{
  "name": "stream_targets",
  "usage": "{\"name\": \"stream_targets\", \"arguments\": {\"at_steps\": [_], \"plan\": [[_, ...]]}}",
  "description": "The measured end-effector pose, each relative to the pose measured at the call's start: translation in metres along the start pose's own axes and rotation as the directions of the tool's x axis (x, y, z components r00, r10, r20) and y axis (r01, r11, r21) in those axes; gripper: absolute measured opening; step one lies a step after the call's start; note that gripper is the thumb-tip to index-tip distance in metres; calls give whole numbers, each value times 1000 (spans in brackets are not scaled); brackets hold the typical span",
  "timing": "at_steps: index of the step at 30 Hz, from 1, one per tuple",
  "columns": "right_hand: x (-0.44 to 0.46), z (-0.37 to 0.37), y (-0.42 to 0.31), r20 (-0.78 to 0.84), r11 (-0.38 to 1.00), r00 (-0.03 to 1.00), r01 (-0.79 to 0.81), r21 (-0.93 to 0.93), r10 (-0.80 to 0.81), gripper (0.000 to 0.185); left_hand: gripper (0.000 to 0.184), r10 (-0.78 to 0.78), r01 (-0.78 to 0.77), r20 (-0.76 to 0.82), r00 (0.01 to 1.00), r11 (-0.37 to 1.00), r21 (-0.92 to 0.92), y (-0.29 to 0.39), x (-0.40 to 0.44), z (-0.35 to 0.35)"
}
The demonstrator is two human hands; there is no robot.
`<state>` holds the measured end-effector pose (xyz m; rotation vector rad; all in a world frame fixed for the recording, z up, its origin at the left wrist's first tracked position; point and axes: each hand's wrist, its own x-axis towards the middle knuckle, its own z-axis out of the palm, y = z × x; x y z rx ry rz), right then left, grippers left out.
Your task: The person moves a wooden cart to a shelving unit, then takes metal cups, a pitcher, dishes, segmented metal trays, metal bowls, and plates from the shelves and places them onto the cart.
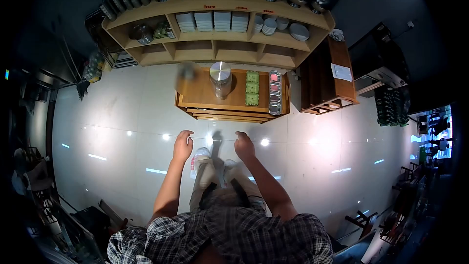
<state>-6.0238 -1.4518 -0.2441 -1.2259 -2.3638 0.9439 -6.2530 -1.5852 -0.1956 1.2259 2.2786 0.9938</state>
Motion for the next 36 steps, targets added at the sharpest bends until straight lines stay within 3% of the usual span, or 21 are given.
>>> {"name": "stream_targets", "arguments": {"at_steps": [4, 9, 11, 13, 15, 17, 18, 19, 21, 25, 27, 31, 36], "plan": [[-10, -19, 4, 19, 998, 998, -64, 14, 64, 25, 21, 5, -4, 60, 998, 1000, -9, 20, -13, -9], [-16, -25, 2, 83, 967, 985, -166, 192, 152, 20, 20, -80, 86, 54, 995, 987, -134, 16, -9, 3], [-20, -30, 6, 25, 971, 994, -105, 213, 102, 19, 21, -56, 71, 95, 994, 985, -156, 13, -5, 13], [-17, -46, 4, 84, 919, 972, -235, 317, 220, 20, 21, 2, 19, 151, 988, 990, -137, 19, 6, 23], [-18, -64, 15, 90, 913, 955, -297, 279, 284, 21, 22, 39, -13, 209, 977, 992, -126, 31, 23, 37], [-22, -82, 31, 59, 873, 919, -389, 295, 389, 23, 22, 133, -101, 277, 952, 987, -126, 54, 45, 51], [-25, -87, 46, -41, 908, 937, -326, 262, 348, 20, 22, 134, -103, 290, 948, 987, -120, 70, 55, 58], [-27, -96, 59, -41, 903, 933, -334, 269, 357, 20, 22, 172, -147, 294, 940, 983, -106, 88, 65, 67], [-29, -116, 88, -225, 886, 895, -292, 360, 386, 20, 22, 207, -189, 300, 931, 978, -88, 115, 77, 95], [-17, -175, 159, -309, 887, 862, -283, 365, 402, 19, 22, 239, -228, 336, 911, 971, -73, 173, 99, 168], [-15, -209, 193, -291, 883, 864, -295, 365, 410, 19, 23, 252, -246, 284, 925, 968, -58, 203, 104, 211], [-18, -284, 252, -218, 892, 897, -302, 336, 386, 19, 24, 116, -78, 269, 956, 986, -149, 272, 99, 289], [-9, -360, 310, -147, 913, 909, -362, 189, 391, 20, 23, 149, -116, 296, 944, 985, -127, 344, 85, 331]]}}
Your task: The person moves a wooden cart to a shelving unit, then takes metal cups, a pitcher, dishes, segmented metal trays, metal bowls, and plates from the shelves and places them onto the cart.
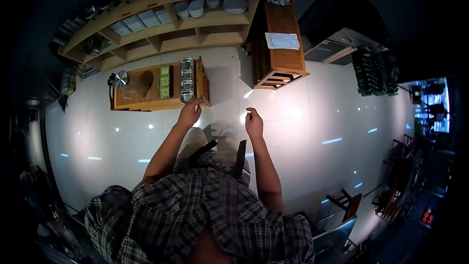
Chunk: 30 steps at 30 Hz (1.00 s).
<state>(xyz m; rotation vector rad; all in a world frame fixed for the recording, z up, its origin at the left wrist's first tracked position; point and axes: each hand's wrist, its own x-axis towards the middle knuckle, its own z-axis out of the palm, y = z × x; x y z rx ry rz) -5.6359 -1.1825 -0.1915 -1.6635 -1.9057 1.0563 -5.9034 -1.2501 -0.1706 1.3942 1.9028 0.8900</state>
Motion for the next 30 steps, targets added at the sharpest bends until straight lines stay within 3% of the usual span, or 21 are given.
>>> {"name": "stream_targets", "arguments": {"at_steps": [7, 9, 11, 13, 15, 17, 19, 21, 26, 28, 30], "plan": [[29, -5, 17, 87, 999, 996, -1, 51, -4, 22, 30, -18, 33, -188, 982, 997, 74, 8, 2, 0], [27, 10, 11, 42, 987, 994, 95, 131, -102, 23, 31, 13, 24, -339, 941, 994, 106, 2, -2, -9], [24, 26, 2, 96, 983, 987, 114, 142, -129, 23, 34, 25, 30, -405, 914, 991, 129, -7, -13, -21], [21, 45, -12, 192, 979, 965, 158, 131, -181, 23, 38, -71, 103, -506, 860, 994, 36, -20, -25, -36], [19, 65, -29, 268, 978, 942, 180, 108, -203, 23, 41, -56, 128, -536, 842, 987, 98, -35, -39, -57], [14, 90, -49, 344, 978, 915, 190, 91, -210, 22, 42, -169, 222, -634, 755, 975, 5, -51, -51, -81], [6, 117, -73, 393, 978, 896, 183, 100, -208, 22, 44, -141, 248, -678, 722, 967, 63, -78, -61, -110], [-1, 155, -93, 437, 979, 876, 172, 108, -203, 21, 48, -93, 303, -774, 627, 944, 132, -113, -66, -145], [-22, 280, -134, 415, 962, 876, 166, 214, -244, 18, 48, -128, 411, -746, 654, 888, 208, -221, -56, -245], [-29, 321, -162, 472, 974, 858, 122, 191, -200, 17, 48, -143, 396, -632, 761, 875, 279, -266, -41, -281], [-40, 357, -189, 567, 988, 813, 63, 141, -133, 14, 48, -148, 413, -581, 801, 838, 356, -303, -23, -309]]}}
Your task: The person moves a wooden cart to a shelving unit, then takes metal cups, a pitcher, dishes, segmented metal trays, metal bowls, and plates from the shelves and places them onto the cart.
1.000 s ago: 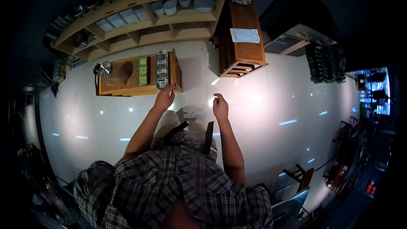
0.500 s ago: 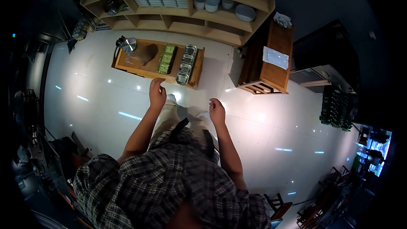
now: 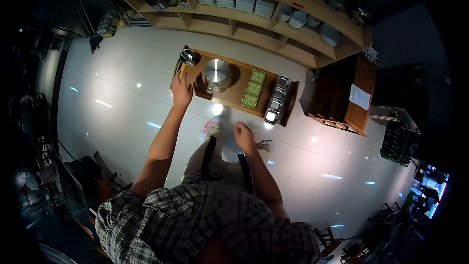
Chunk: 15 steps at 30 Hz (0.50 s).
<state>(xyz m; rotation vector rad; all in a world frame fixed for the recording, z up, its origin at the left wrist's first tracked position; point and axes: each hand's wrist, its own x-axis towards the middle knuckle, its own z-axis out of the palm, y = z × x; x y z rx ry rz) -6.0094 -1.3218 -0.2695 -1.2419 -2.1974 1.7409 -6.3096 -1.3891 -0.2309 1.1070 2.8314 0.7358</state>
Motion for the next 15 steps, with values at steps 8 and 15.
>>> {"name": "stream_targets", "arguments": {"at_steps": [8, 15], "plan": [[67, 102, -115, 236, 991, 963, 116, 69, -129, 14, 45, -18, -93, 335, 942, 945, 313, -78, 93, 47], [98, 142, -113, 115, 980, 974, 197, -9, -195, 13, 27, -4, -196, 457, 890, 900, 390, -114, 118, 94]]}}
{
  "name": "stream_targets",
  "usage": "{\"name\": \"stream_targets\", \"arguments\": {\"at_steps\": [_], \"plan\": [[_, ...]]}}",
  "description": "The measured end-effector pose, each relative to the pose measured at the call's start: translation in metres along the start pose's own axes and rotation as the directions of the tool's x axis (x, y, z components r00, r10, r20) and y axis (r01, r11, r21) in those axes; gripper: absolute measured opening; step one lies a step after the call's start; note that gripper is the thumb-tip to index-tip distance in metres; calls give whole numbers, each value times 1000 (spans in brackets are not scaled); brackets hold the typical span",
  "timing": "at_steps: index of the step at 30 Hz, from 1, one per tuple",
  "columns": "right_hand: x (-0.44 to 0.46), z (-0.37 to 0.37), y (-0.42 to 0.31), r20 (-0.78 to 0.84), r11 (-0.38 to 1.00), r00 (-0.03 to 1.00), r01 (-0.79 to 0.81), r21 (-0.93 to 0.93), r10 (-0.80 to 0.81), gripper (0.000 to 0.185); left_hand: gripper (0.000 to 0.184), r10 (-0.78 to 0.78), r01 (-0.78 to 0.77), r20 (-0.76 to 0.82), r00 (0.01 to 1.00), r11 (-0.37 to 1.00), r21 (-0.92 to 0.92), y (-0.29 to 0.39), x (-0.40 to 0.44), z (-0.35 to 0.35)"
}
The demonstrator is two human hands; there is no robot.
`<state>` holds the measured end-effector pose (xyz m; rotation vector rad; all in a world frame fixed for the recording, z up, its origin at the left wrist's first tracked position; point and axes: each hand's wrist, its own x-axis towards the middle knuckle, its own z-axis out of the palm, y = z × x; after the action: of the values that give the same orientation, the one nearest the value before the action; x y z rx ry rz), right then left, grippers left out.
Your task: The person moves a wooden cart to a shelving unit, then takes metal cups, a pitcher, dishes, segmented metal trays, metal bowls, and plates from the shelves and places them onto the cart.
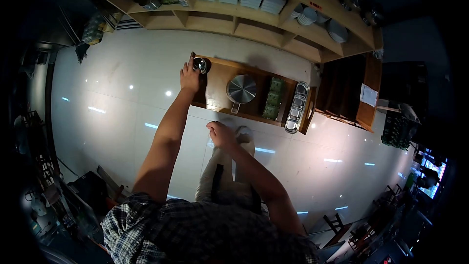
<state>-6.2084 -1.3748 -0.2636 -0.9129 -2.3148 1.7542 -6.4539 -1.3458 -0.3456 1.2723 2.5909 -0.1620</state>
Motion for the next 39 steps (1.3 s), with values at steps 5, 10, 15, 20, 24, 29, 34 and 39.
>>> {"name": "stream_targets", "arguments": {"at_steps": [5, 10, 15, 20, 24, 29, 34, 39], "plan": [[-5, -8, 1, 116, 996, 991, -62, -69, 70, 13, 21, 42, -82, -148, 988, 958, -273, -8, 3, 21], [-23, -11, -1, 43, 989, 990, -134, -61, 137, 14, 21, 75, -159, -228, 971, 912, -377, -11, -20, 15], [-17, -17, 1, 21, 990, 995, -92, -102, 95, 17, 17, 33, -189, -285, 958, 820, -540, -10, -62, 9], [-13, -1, 20, -66, 963, 995, -84, -257, 69, 32, 11, 15, -239, -367, 930, 784, -573, 10, -148, -24], [-44, 12, 9, -99, 943, 982, 123, -310, -161, 68, 12, 3, -246, -338, 941, 693, -678, 32, -242, -19], [-94, 15, 47, -97, 933, 971, 180, -311, -220, 82, 14, 84, -245, -276, 958, 742, -624, 79, -306, 1], [-130, 20, 115, -197, 967, 978, 9, -256, -62, 84, 19, 191, -305, -244, 951, 712, -632, 101, -315, 49], [-127, 54, 199, -264, 945, 957, 32, -327, -124, 83, 32, 226, -330, -244, 943, 557, -762, 102, -305, 121]]}}
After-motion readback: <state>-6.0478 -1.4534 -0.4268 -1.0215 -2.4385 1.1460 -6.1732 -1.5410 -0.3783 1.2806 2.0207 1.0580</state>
